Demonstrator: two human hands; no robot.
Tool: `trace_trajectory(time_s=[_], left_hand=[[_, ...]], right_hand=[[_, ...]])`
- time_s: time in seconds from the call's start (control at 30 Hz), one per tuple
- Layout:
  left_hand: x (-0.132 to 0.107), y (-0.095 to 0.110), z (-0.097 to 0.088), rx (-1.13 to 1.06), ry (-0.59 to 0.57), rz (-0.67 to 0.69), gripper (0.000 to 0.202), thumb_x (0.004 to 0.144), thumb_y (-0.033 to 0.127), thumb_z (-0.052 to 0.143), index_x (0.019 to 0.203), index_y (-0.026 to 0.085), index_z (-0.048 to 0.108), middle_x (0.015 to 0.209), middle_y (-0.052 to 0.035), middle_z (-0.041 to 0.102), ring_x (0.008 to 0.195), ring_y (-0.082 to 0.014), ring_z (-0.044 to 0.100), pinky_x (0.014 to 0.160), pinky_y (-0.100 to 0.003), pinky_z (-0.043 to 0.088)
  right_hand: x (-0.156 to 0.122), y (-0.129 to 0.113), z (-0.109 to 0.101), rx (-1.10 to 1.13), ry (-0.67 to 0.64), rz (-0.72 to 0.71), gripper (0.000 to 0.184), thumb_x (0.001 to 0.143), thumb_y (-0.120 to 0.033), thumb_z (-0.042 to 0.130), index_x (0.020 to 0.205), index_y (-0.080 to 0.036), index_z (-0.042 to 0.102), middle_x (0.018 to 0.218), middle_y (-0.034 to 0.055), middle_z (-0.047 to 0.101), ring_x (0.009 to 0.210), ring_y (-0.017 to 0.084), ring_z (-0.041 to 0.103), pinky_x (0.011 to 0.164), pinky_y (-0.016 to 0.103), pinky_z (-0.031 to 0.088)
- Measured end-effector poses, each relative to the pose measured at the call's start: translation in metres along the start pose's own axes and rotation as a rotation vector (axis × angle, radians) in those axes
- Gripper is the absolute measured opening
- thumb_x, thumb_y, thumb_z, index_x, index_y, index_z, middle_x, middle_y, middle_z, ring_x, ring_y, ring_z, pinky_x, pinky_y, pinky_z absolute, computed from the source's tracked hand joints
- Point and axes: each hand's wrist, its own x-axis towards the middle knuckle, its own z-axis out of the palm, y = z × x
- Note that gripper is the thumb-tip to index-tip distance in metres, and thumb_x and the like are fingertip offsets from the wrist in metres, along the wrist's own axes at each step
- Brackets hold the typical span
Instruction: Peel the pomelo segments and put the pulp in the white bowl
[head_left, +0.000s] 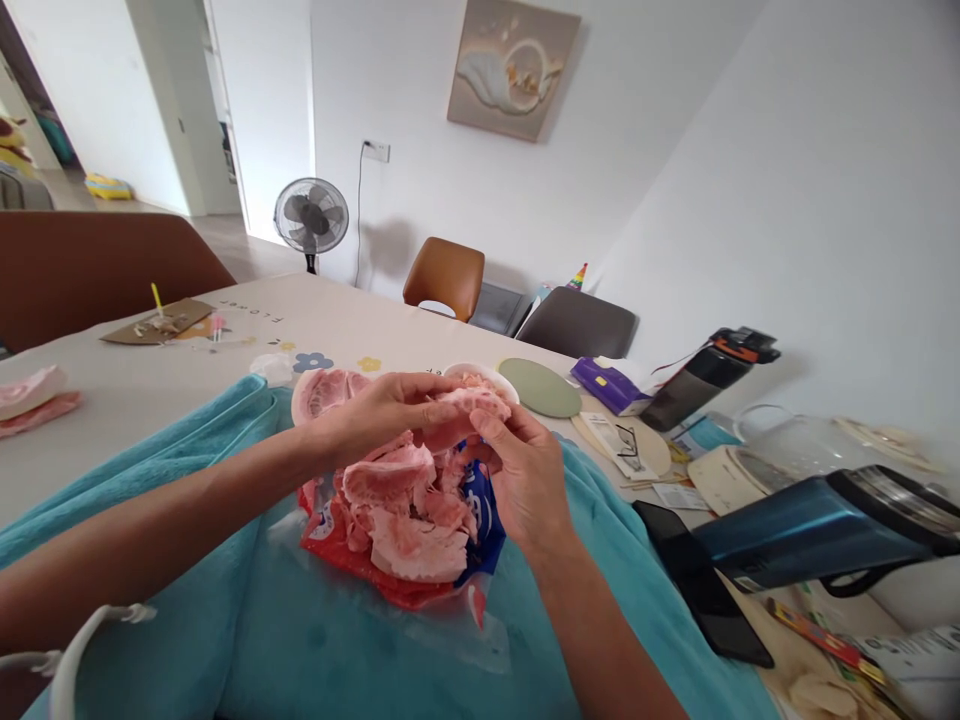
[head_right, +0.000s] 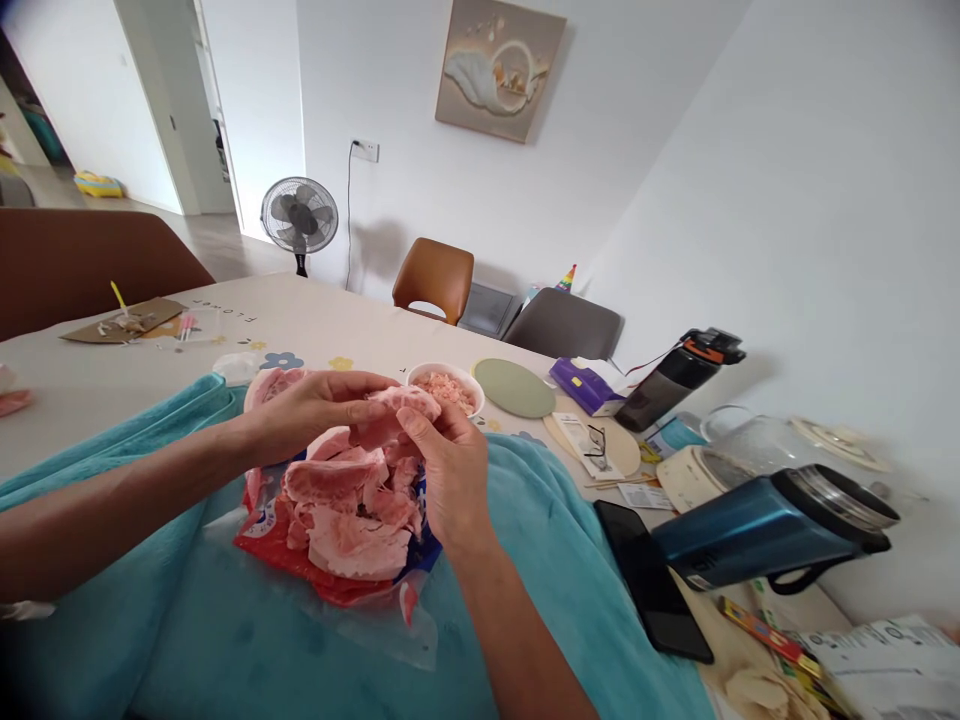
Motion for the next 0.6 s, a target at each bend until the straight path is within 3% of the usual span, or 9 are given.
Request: trace_trajectory(time_s=[0.17, 0.4, 0.6], left_hand=[[0.005, 0.003, -0.002, -0.037, 0.024, -0.006, 0.030, 0.079, 0.040, 0.068, 0.103, 0.022, 0.071, 0.087, -0.0020, 0.069, 0.075, -0.0129, 0.060, 0.066, -0.023, 0.047], [0.002, -0.001, -0.012, -0.046, 0.035, 0.001, 0.035, 0.079, 0.041, 0.069, 0.109, 0.025, 0.072, 0.109, -0.0049, 0.072, 0.101, -0.0202, 0.063, 0.083, -0.027, 0.050], [-0.002, -0.003, -0.020, -0.078, -0.004, 0.022, 0.033, 0.080, 0.037, 0.069, 0.110, 0.024, 0.072, 0.106, -0.0057, 0.073, 0.097, -0.0221, 0.066, 0.079, -0.028, 0.052]], right_hand=[[0.000, -0.005, -0.005, 0.008, -0.028, -0.056, 0.012, 0.069, -0.027, 0.077, 0.076, -0.019, 0.073, 0.069, -0.0020, 0.067, 0.058, 0.012, 0.062, 0.058, 0.027, 0.056], [0.002, 0.000, -0.005, 0.026, -0.114, -0.035, 0.012, 0.075, -0.030, 0.072, 0.075, -0.018, 0.073, 0.065, 0.0012, 0.069, 0.061, 0.016, 0.067, 0.061, 0.031, 0.058], [0.001, -0.003, -0.005, 0.013, -0.088, -0.027, 0.011, 0.073, -0.029, 0.070, 0.078, -0.020, 0.074, 0.066, 0.0006, 0.071, 0.062, 0.020, 0.069, 0.060, 0.034, 0.059]])
